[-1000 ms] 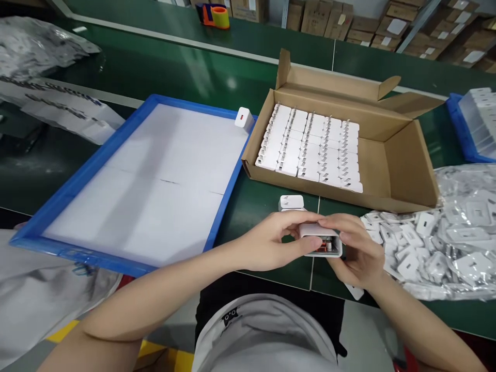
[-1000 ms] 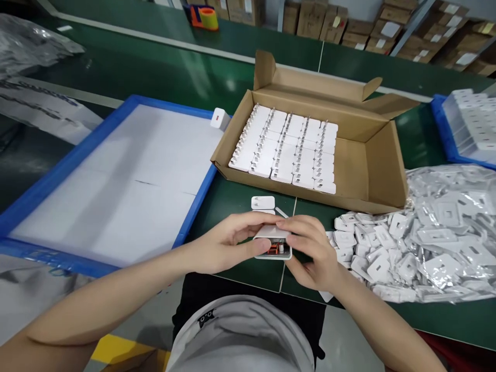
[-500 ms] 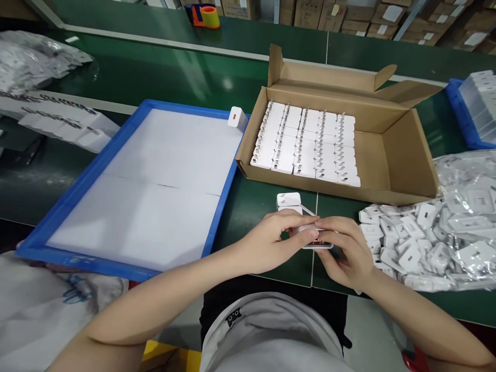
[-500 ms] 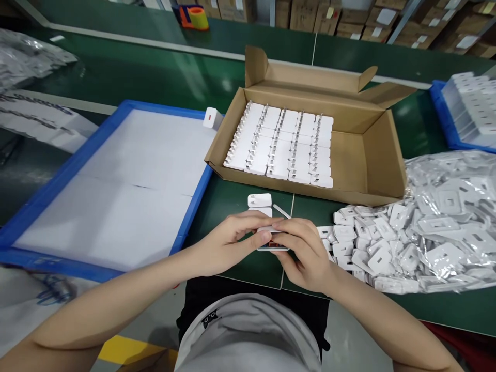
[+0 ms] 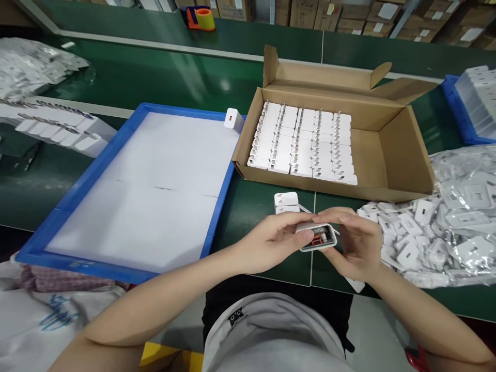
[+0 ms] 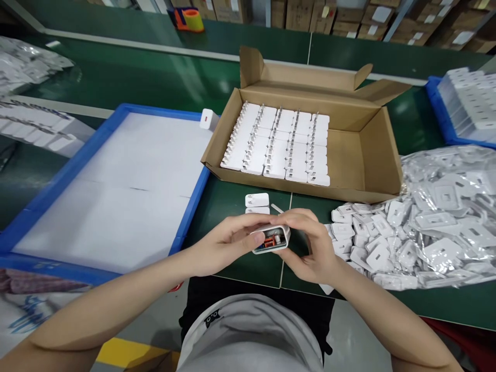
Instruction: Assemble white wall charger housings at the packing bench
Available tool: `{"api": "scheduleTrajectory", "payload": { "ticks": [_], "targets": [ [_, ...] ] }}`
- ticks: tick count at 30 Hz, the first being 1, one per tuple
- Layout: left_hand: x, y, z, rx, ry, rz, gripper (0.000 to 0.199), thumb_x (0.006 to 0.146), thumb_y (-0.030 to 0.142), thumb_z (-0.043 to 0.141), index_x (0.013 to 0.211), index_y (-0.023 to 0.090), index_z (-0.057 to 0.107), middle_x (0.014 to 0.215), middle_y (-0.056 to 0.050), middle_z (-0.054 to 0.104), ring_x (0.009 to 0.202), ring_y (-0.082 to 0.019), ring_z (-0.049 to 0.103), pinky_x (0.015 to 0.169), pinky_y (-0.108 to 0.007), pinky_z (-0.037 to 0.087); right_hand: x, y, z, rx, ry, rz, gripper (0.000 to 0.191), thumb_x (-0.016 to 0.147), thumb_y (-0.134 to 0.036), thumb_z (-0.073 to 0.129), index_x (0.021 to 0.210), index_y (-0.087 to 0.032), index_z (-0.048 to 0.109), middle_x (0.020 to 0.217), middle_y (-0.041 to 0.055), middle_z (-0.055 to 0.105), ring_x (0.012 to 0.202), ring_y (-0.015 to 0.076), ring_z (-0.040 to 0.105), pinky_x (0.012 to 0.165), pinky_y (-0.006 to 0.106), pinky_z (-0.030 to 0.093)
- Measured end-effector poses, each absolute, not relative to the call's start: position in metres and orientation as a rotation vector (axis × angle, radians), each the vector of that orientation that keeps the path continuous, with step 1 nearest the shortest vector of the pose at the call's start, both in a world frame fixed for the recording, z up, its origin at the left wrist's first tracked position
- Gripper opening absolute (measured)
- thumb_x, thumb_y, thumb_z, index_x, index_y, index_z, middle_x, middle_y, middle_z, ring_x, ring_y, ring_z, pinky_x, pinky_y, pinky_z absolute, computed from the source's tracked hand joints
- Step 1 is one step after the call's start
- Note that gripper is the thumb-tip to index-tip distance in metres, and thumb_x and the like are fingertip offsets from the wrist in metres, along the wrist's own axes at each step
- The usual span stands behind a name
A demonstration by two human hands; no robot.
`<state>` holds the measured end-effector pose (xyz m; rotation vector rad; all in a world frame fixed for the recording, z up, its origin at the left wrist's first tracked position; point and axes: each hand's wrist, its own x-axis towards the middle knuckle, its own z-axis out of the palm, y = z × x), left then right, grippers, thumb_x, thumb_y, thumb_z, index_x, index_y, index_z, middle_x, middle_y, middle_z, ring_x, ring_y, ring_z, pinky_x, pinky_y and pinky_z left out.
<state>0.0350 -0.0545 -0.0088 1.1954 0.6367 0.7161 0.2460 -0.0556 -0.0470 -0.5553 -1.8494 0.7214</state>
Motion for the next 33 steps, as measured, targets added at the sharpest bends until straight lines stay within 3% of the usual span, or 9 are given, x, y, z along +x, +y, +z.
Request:
{"api": "scheduleTrajectory", "payload": {
  "ticks": [6,11,19,25,33],
  "targets": [
    [0.034,-0.052,-0.006,1.161,0.620,0.573,0.035,0.091,0.033,0.062,0.120,0.012,0.061,0.107,-0.011,0.063,0.092,-0.017,0.060,0.079,-0.027,0.049,0.246,-0.052,-0.049,-0.437,-1.888,0.862,0.067,0.082,-0.007,0.070,0.139,-0.030,0.044,0.113,0.0095,0.070,0.105,0.0268,0.065,0.084,0.048,0.057],
    [0.036,-0.056,-0.004,1.245,0.662,0.584,0.028,0.091,0.028,0.060,0.112,0.010,0.061,0.099,-0.010,0.063,0.089,-0.017,0.058,0.079,-0.027,0.048,0.247,-0.054,-0.046,-0.428,-1.880,0.931,0.066,0.084,-0.006,0.070,0.141,-0.026,0.042,0.115,0.0111,0.071,0.106,0.0259,0.068,0.081,0.043,0.059],
    [0.037,-0.060,0.004,1.338,0.713,0.673,0.027,0.089,0.028,0.063,0.109,0.010,0.064,0.095,-0.009,0.064,0.081,-0.015,0.056,0.073,-0.024,0.047,0.242,-0.060,-0.036,-0.459,-1.849,0.841,0.052,0.084,-0.007,0.069,0.131,-0.026,0.054,0.109,0.0103,0.073,0.096,0.0245,0.071,0.075,0.038,0.061],
    [0.030,-0.054,0.007,1.369,0.565,0.635,0.047,0.101,0.045,0.038,0.118,0.012,0.066,0.101,-0.010,0.064,0.094,-0.019,0.057,0.085,-0.028,0.043,0.245,-0.062,-0.034,-0.425,-1.873,0.729,0.058,0.081,-0.001,0.067,0.134,-0.022,0.053,0.111,0.0114,0.071,0.097,0.0249,0.071,0.073,0.039,0.060],
    [0.028,-0.052,0.006,1.395,0.581,0.633,0.041,0.102,0.038,0.038,0.123,0.015,0.066,0.104,-0.009,0.064,0.097,-0.019,0.056,0.089,-0.027,0.041,0.244,-0.060,-0.035,-0.460,-1.893,0.717,0.053,0.084,-0.003,0.065,0.130,-0.025,0.053,0.111,0.0113,0.071,0.095,0.0243,0.071,0.072,0.039,0.060]
  ]
}}
